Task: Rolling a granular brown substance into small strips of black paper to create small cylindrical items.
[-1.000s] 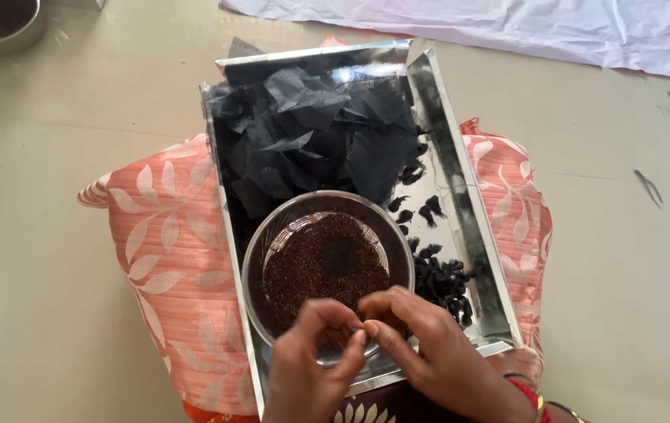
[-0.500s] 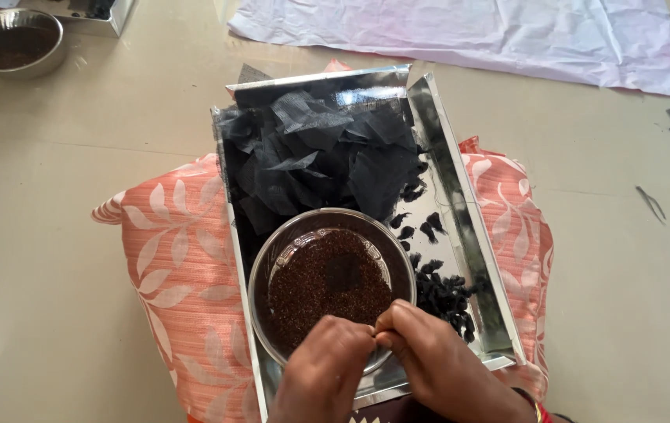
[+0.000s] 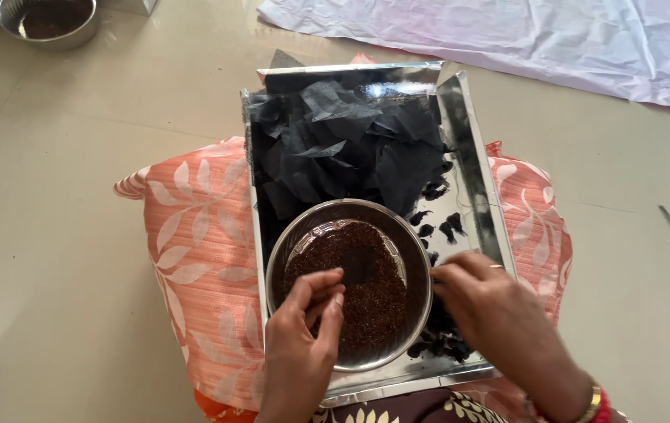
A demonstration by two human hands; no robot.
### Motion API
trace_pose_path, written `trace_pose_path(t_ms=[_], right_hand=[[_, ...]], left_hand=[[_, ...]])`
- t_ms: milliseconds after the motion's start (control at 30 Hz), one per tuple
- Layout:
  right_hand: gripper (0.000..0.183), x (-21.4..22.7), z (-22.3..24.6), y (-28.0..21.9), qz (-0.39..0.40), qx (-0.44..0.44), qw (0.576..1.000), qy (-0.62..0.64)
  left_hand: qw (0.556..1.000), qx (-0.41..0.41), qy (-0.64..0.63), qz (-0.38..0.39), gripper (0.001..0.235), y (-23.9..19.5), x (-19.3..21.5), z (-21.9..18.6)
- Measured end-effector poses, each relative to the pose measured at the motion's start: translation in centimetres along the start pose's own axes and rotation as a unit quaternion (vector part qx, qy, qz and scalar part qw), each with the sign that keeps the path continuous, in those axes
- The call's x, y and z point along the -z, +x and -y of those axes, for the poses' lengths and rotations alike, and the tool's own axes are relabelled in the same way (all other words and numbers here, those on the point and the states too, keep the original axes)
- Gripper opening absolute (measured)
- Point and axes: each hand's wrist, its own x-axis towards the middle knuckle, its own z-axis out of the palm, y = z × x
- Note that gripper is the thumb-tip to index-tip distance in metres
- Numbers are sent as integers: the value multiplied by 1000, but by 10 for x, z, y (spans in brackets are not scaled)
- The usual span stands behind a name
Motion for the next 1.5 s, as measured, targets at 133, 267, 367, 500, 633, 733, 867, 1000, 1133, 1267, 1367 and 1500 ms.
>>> trace_pose_path(t_ms=[133, 267, 367, 500, 633, 733, 867, 1000, 1133, 1267, 1367, 1500], right_hand=[[24, -37, 25, 22, -23, 138, 990, -5], [37, -47, 46, 43, -38, 197, 977, -74], [36, -58, 38, 44, -19, 177, 980, -91], [28, -51, 37, 39, -64, 134, 988, -29], [26, -54, 46, 25, -97, 177, 979, 14], [28, -60, 49, 14, -100, 263, 959, -36], [28, -42, 62, 14, -79, 254, 963, 43], [23, -33, 52, 16, -15, 50, 994, 93], [25, -54, 33, 21, 78, 95, 992, 23], [18, -59, 43, 24, 93, 134, 985, -48], [11, -67, 34, 23, 114, 119, 984, -67], [12, -71, 18, 24, 127, 80, 989, -13]], left_hand=[[1000, 22, -17, -1, 34, 0, 0, -7], [998, 48, -38, -9, 34, -1, 6, -6], [997, 53, -47, 3, 33, -1, 9, -4], [995, 68, -65, 29, 29, 2, 6, -4], [980, 110, -164, 37, 30, 7, 2, 1], [976, 123, -178, 40, 29, 7, 3, 0], [982, 86, -167, 27, 25, 5, 5, 0], [987, 98, -124, 10, 22, 5, 7, -1], [977, 105, -184, 11, 24, 5, 7, -4], [980, 122, -155, 16, 29, 3, 10, -4], [985, 112, -122, 42, 31, 4, 11, -2], [975, 127, -177, 44, 24, 5, 12, 1]])
